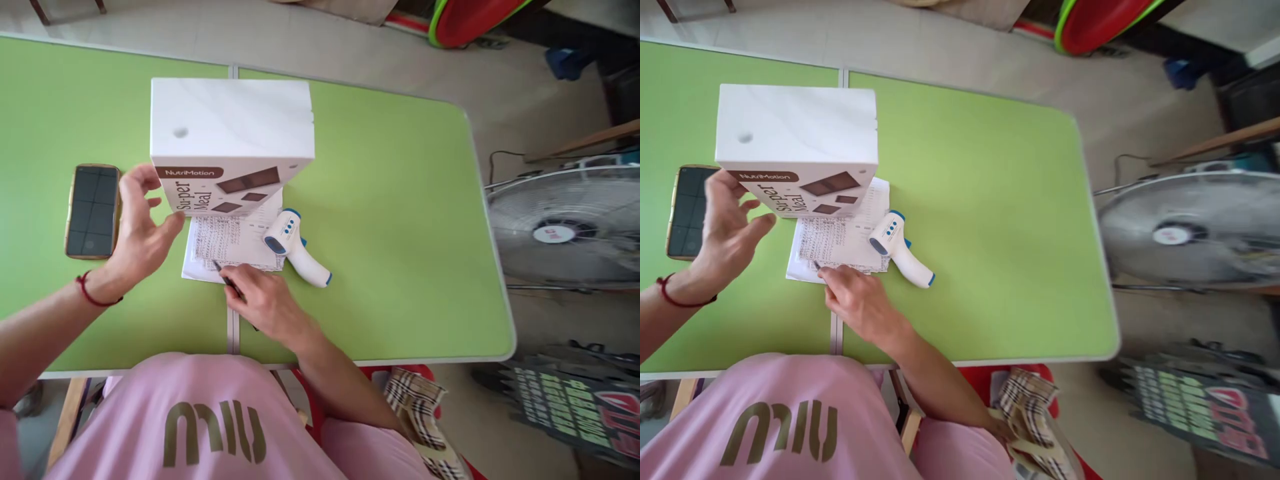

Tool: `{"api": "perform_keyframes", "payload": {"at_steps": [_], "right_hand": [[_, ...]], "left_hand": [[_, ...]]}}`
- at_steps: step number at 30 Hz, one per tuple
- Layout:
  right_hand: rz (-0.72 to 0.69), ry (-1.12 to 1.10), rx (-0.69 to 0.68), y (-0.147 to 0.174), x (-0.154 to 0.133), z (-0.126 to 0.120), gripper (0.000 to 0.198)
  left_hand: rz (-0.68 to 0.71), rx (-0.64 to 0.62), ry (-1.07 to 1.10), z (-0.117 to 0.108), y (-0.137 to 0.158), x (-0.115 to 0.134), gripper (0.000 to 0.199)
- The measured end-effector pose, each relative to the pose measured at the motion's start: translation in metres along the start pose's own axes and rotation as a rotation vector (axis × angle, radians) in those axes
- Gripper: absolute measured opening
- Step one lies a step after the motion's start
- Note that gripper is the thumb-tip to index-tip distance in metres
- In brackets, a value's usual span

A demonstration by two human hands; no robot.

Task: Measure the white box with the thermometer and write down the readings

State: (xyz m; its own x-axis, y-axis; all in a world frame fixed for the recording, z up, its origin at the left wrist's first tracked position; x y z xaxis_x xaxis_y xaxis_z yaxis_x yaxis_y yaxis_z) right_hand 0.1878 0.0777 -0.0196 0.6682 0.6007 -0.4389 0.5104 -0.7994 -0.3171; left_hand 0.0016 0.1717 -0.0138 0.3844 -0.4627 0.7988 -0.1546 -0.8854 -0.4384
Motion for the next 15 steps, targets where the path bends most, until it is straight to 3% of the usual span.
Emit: {"api": "perform_keyframes", "payload": {"at_steps": [1,2,3,5,7,10,12,15], "right_hand": [[0.002,-0.13,0.057,0.001,0.004,-0.01,0.025],[0.025,-0.264,0.131,0.001,0.01,-0.022,0.027],[0.064,-0.39,0.221,0.003,0.019,-0.033,0.028],[0.151,-0.59,0.377,0.006,0.036,-0.046,0.029],[0.238,-0.71,0.445,0.006,0.049,-0.043,0.032],[0.323,-0.746,0.469,0.004,0.056,-0.023,0.031],[0.373,-0.748,0.478,0.003,0.057,-0.01,0.026],[0.422,-0.707,0.453,0.003,0.056,0.001,0.037]], "left_hand": [[0.037,0.089,-0.021,-0.009,0.006,0.014,0.049],[0.076,0.078,-0.013,-0.01,0.012,0.027,0.048],[0.112,-0.023,0.001,-0.003,0.018,0.039,0.04],[0.164,-0.348,-0.026,0.024,0.035,0.053,0.025],[0.319,-0.556,-0.183,0.048,0.056,0.06,0.058],[0.408,-0.697,-0.413,0.07,0.078,0.048,0.094],[0.405,-0.725,-0.51,0.076,0.086,0.041,0.102],[0.394,-0.67,-0.595,0.077,0.089,0.044,0.111]]}}
Point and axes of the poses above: each hand's wrist, its own y-axis away from the middle knuckle, its own z-axis out of the palm, x = y × z, the point moved 7 cm from there along -y, towards the middle knuckle, and after that the axes turned 3 degrees about y, right-handed, at the moved point
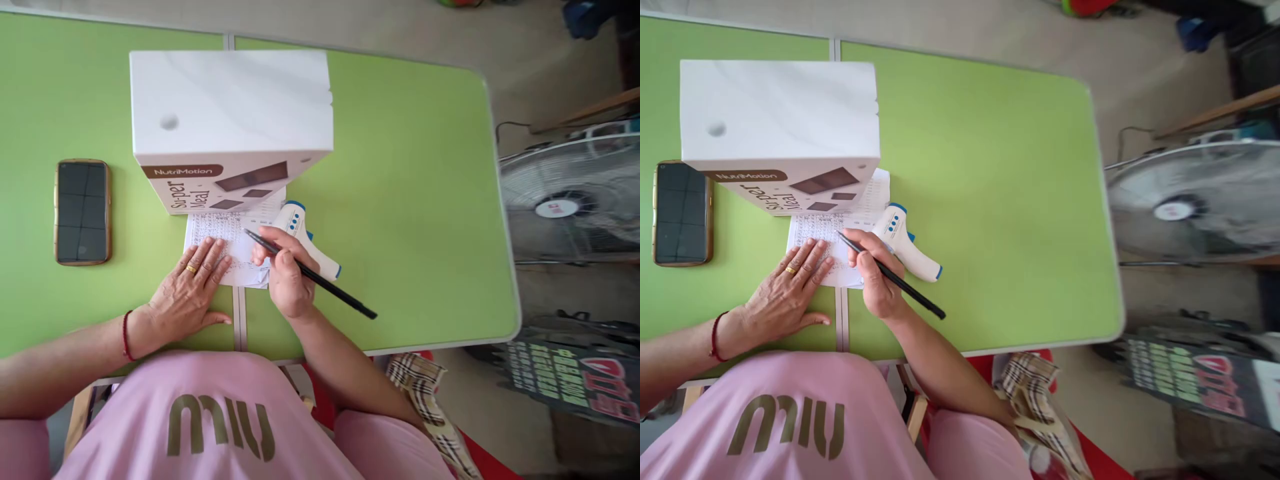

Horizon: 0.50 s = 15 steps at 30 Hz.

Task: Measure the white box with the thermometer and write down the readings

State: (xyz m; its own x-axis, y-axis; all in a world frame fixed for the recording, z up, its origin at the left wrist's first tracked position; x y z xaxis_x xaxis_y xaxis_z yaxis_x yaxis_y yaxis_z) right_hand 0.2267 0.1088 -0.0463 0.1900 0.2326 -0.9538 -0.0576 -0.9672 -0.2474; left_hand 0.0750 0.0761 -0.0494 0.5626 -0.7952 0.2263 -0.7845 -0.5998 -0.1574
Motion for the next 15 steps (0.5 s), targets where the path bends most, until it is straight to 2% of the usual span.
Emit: {"api": "perform_keyframes", "payload": {"at_steps": [2,6,9,11,15], "right_hand": [[0.005,0.061,-0.01,0.0,0.0,0.0,0.035],[-0.024,0.19,0.006,0.0,-0.001,-0.006,0.013],[-0.026,0.242,0.037,0.002,0.002,-0.006,0.006],[-0.003,0.275,0.056,0.002,0.004,-0.005,0.007],[-0.007,0.42,0.064,0.0,0.001,-0.003,0.011]], "left_hand": [[-0.026,0.006,-0.032,-0.002,-0.001,0.006,0.115],[-0.059,-0.021,-0.071,-0.003,-0.005,0.014,0.119],[-0.058,0.003,-0.074,-0.006,-0.006,0.013,0.117],[-0.039,0.029,-0.054,-0.01,-0.008,0.011,0.109],[0.056,0.059,0.032,-0.015,-0.012,0.01,0.077]]}}
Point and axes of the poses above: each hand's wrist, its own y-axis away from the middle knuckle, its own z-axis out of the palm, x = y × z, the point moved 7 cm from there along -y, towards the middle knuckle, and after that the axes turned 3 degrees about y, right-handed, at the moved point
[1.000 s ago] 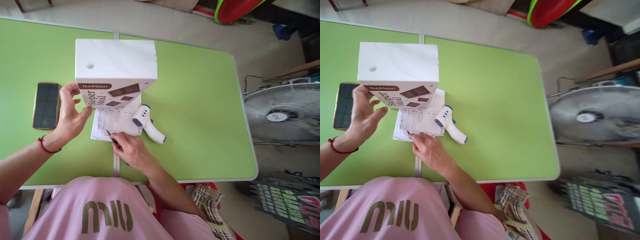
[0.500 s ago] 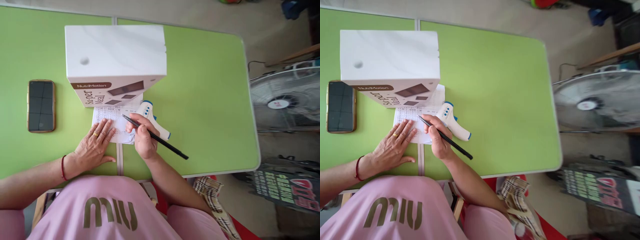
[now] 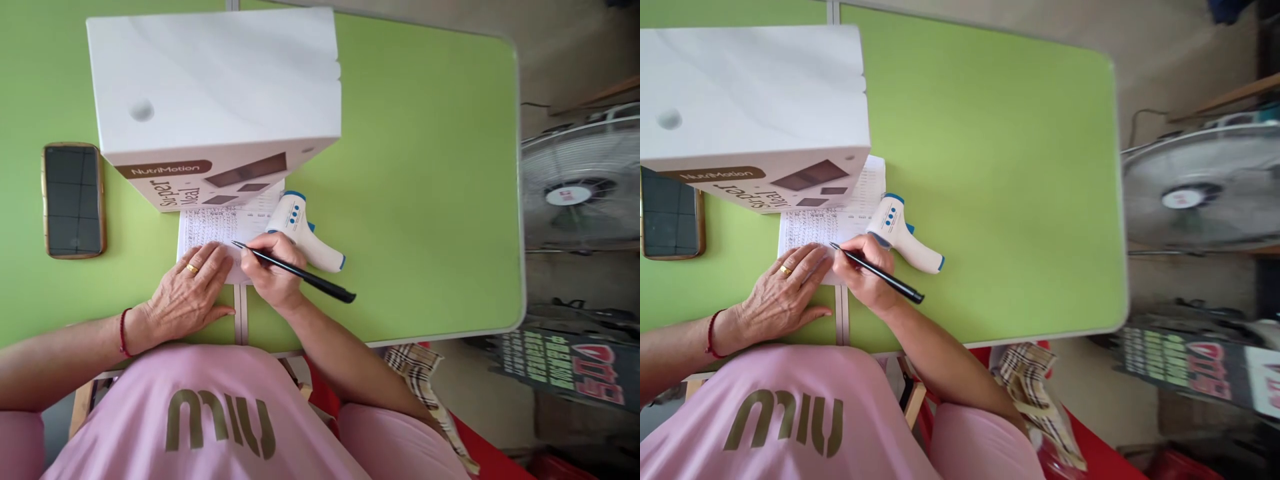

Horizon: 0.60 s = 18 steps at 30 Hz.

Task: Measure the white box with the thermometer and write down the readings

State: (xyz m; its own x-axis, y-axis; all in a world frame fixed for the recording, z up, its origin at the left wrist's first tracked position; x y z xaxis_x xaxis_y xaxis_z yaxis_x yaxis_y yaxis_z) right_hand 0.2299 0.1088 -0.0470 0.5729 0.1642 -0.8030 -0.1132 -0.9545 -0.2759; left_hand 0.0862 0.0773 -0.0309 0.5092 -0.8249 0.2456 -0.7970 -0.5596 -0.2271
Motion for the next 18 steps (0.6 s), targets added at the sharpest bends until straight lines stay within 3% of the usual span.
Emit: {"api": "perform_keyframes", "payload": {"at_steps": [4,10,18], "right_hand": [[-0.077,0.019,0.009,-0.0032,-0.0062,-0.0025,0.012],[-0.061,0.054,-0.044,-0.0039,-0.0046,0.0034,0.018],[-0.089,0.076,-0.058,-0.0053,-0.0081,0.0043,0.018]], "left_hand": [[0.033,0.014,0.058,0.0004,-0.0004,0.0008,0.06],[0.027,-0.049,0.07,0.0062,0.0032,0.0045,0.058],[0.029,-0.029,0.068,0.0059,0.001,0.0042,0.059]]}}
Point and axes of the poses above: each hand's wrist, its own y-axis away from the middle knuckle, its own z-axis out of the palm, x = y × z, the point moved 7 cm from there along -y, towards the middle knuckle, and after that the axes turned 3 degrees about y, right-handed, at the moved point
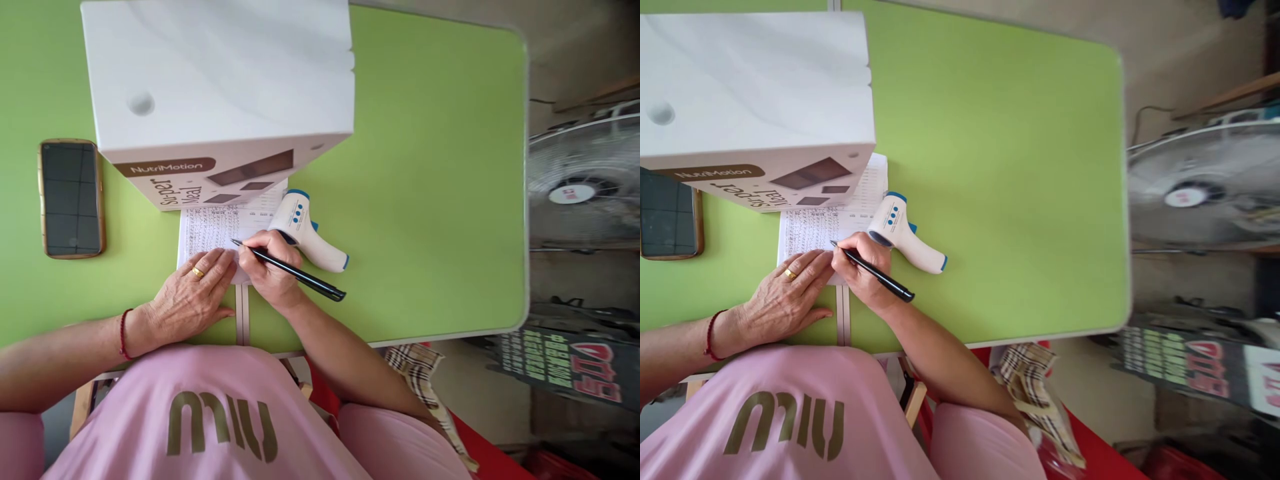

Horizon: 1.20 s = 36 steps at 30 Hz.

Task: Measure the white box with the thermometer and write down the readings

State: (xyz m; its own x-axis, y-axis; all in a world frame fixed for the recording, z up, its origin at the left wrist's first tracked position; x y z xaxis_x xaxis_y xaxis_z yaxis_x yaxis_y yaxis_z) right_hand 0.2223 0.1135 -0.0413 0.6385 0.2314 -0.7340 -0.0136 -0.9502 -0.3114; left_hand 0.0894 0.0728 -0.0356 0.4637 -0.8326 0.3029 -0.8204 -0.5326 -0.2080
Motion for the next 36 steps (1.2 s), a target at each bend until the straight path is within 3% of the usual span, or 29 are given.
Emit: {"api": "perform_keyframes", "payload": {"at_steps": [13,23,29,36], "right_hand": [[0.039,0.06,-0.048,0.0005,0.0038,0.0012,0.02],[0.022,0.041,0.019,0.0016,0.0032,-0.0009,0.016],[-0.022,0.052,-0.012,0.0016,0.0034,-0.0003,0.017],[-0.091,-0.024,0.061,0.0007,-0.0011,-0.0033,0.013]], "left_hand": [[0.002,-0.012,-0.046,0.0012,-0.0013,-0.0003,0.063],[0.006,-0.003,-0.05,0.0015,-0.0011,-0.0013,0.064],[0.007,0.013,-0.059,-0.0002,-0.0008,-0.0011,0.062],[0.019,0.03,-0.023,-0.002,-0.0007,-0.002,0.062]]}}
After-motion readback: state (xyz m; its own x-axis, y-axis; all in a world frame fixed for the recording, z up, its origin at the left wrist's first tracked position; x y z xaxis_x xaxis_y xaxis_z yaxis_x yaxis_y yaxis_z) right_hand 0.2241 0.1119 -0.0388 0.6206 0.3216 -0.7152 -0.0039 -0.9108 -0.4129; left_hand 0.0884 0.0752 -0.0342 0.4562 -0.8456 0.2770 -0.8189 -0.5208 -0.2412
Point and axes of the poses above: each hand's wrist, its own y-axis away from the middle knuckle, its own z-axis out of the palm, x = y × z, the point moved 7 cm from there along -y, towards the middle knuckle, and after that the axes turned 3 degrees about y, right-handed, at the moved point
